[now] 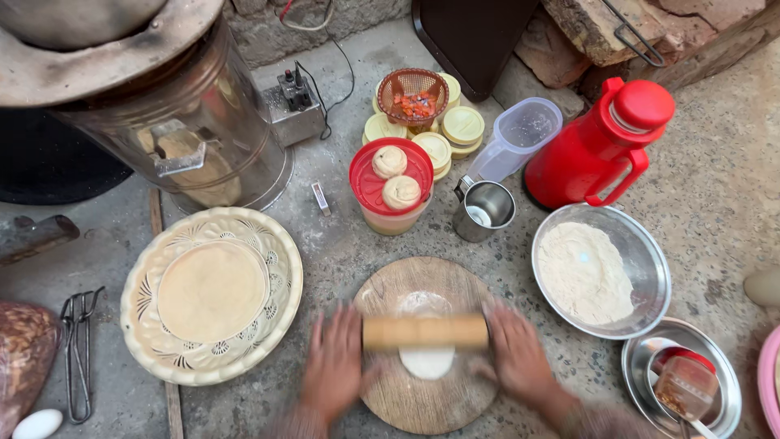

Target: The person shapes a ball of dough by hand, dips it in flour, and rolls it flat with a rolling pin on a round wooden board, stacking finished flatbreads on a plate. They also stir a steaming pot on a wood-fired stove and coat another dough ball in flour before rolling it.

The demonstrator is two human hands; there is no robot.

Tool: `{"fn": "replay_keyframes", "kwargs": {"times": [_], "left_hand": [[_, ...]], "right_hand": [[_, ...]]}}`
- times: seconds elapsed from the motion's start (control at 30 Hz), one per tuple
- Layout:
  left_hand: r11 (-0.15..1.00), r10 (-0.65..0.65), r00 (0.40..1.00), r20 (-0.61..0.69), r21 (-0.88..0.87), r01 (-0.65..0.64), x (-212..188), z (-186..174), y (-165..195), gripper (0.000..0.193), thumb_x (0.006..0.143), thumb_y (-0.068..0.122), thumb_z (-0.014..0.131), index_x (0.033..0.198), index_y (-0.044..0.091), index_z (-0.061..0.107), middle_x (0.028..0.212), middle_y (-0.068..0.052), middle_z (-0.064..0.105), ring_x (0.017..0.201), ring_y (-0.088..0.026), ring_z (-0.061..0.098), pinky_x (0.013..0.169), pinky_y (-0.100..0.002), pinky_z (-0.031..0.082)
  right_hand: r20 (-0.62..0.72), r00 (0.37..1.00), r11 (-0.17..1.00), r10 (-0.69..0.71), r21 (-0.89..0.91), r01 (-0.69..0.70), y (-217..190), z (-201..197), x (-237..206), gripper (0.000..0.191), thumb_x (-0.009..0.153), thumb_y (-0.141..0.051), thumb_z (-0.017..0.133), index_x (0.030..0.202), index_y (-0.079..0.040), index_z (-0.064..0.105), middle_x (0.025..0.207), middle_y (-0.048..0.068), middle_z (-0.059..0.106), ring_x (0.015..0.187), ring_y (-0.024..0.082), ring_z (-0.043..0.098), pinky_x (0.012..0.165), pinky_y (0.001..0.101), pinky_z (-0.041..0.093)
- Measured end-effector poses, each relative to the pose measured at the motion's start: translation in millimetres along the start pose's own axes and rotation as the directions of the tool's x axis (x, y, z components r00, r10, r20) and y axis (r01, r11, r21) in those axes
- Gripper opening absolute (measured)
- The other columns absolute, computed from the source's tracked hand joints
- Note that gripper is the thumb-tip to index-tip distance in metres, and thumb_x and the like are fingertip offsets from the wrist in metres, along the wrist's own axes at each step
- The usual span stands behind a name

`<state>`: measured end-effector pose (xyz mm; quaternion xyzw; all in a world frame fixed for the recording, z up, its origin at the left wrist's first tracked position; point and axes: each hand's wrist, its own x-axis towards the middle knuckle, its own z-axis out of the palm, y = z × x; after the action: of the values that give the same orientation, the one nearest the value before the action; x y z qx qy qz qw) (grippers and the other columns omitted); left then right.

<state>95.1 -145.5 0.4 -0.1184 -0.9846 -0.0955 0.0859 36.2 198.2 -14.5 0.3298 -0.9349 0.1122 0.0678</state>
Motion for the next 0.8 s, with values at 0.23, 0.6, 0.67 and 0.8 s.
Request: {"fn": "replay_keyframes", "kwargs": {"times": [0.23,0.6,0.67,0.8], "left_hand": [[0.996,-0.036,0.998,0.057,-0.075,0.041,-16.0,13.8,-5.3,0.106,0.084,0.079,0.051,0.142,-0.009,0.04,0.153,-0.026,0.036,0.148,-0.037,0.024,0.12,-0.059,0.009],[0.997,0.026,0.975,-0.22,-0.068,-0.042,-66.7,34.0,26.6,0.102,0.088,0.082,0.043,0.14,-0.006,0.04,0.149,-0.027,0.039,0.148,-0.036,0.026,0.119,-0.06,0.01],[1.0,0.008,0.995,-0.103,-0.012,-0.01,-53.8,36.1,15.7,0.104,0.087,0.08,0.044,0.141,-0.008,0.041,0.15,-0.028,0.04,0.147,-0.038,0.027,0.119,-0.06,0.011],[0.993,-0.115,0.979,0.17,0.012,0.115,19.0,27.8,-14.0,0.1,0.084,0.076,0.046,0.143,-0.005,0.041,0.156,-0.024,0.036,0.15,-0.035,0.025,0.121,-0.056,0.009]], "right_hand": [[0.001,1.0,1.0,-0.016,0.021,0.016,-2.8,5.5,-6.2,0.103,0.084,-0.068,0.053,0.153,0.004,0.025,0.156,0.026,0.035,0.145,0.04,0.034,0.119,0.0561,0.021],[-0.071,0.997,0.999,0.02,0.049,-0.016,-19.6,4.3,-53.1,0.113,0.075,-0.079,0.059,0.148,0.002,0.03,0.148,0.025,0.037,0.14,0.039,0.034,0.113,0.0543,0.024],[-0.058,0.998,0.999,0.002,0.054,0.002,-17.9,4.8,-39.4,0.107,0.08,-0.073,0.055,0.149,0.005,0.029,0.151,0.027,0.037,0.142,0.041,0.034,0.115,0.056,0.023],[0.013,0.999,0.999,0.041,0.029,-0.042,17.9,5.2,34.2,0.104,0.086,-0.075,0.049,0.153,0.002,0.029,0.154,0.026,0.039,0.145,0.039,0.035,0.12,0.0515,0.024]]}}
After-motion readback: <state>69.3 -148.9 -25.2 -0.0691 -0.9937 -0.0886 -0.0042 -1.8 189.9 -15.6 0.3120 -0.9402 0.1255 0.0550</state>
